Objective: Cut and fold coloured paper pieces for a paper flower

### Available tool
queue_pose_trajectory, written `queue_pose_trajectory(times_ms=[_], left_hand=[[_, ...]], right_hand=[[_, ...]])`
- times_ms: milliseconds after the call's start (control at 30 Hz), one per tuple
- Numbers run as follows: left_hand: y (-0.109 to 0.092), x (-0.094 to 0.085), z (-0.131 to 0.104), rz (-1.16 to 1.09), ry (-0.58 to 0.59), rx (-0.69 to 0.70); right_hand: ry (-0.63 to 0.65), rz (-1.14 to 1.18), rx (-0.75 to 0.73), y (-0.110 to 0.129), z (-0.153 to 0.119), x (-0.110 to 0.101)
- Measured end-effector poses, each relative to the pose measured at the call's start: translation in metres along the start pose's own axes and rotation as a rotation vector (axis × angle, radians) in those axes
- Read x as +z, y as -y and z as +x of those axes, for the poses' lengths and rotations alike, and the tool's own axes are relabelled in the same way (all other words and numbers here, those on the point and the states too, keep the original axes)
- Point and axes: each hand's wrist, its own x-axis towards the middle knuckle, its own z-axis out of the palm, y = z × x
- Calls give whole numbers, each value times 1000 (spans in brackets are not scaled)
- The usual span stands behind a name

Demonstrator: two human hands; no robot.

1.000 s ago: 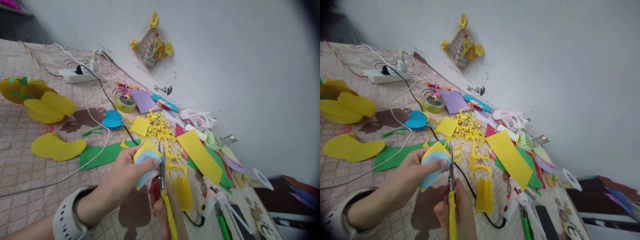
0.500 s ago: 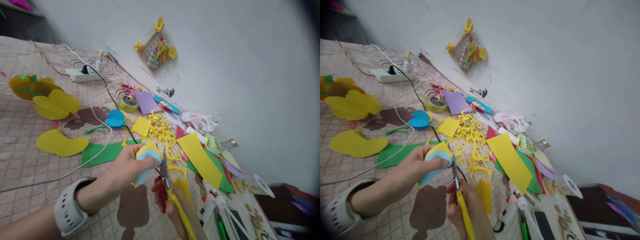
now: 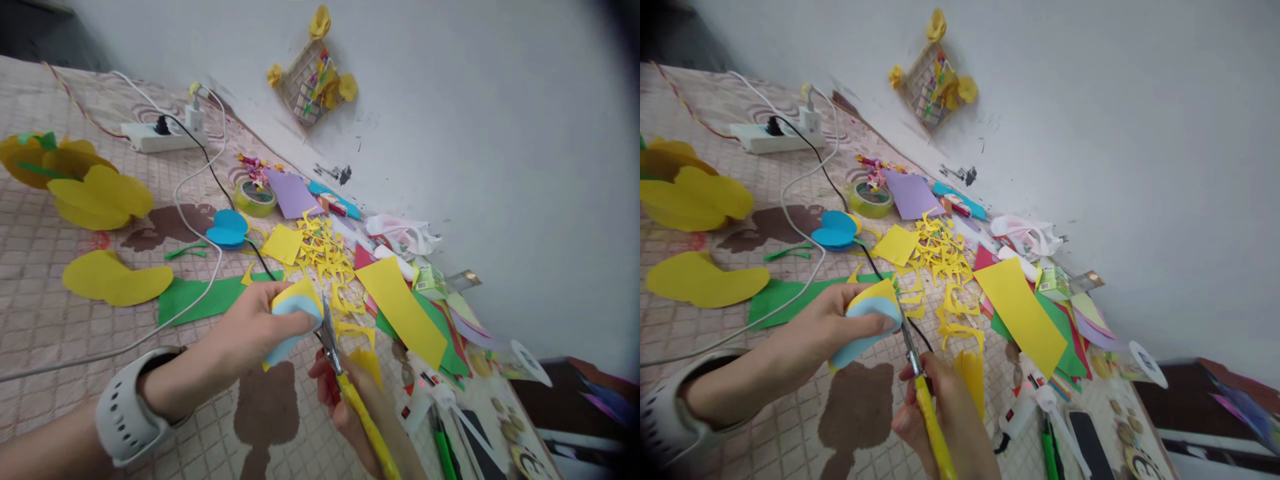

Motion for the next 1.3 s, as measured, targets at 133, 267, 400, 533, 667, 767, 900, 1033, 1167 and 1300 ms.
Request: queue_pose_trajectory(times_ms=[133, 267, 400, 533, 667, 767, 900, 1033, 1167, 1300], left_hand=[[2, -1, 1, 16, 17, 0], [2, -1, 2, -2, 40, 21], [1, -1, 1, 30, 13, 17], [1, -1, 1, 46, 1, 18], [2, -1, 2, 16, 35, 19], [4, -2, 2, 4, 62, 21], [3, -2, 2, 11, 49, 17], [3, -3, 3, 22, 44, 18], [5, -3, 4, 43, 44, 15], [3, -2, 3, 49, 42, 20]], right_hand=[[11, 48, 28, 15, -5, -2], [64, 16, -10, 26, -8, -4], [71, -11, -49, 25, -7, -4], [70, -17, -59, 23, -7, -5], [85, -21, -93, 26, -9, -7], [46, -47, -103, 20, -8, -6], [-19, -89, -101, 10, -2, -3], [61, -140, -124, 23, -6, -7], [106, -170, -142, 40, -12, -10], [83, -171, -135, 39, -12, -9]])
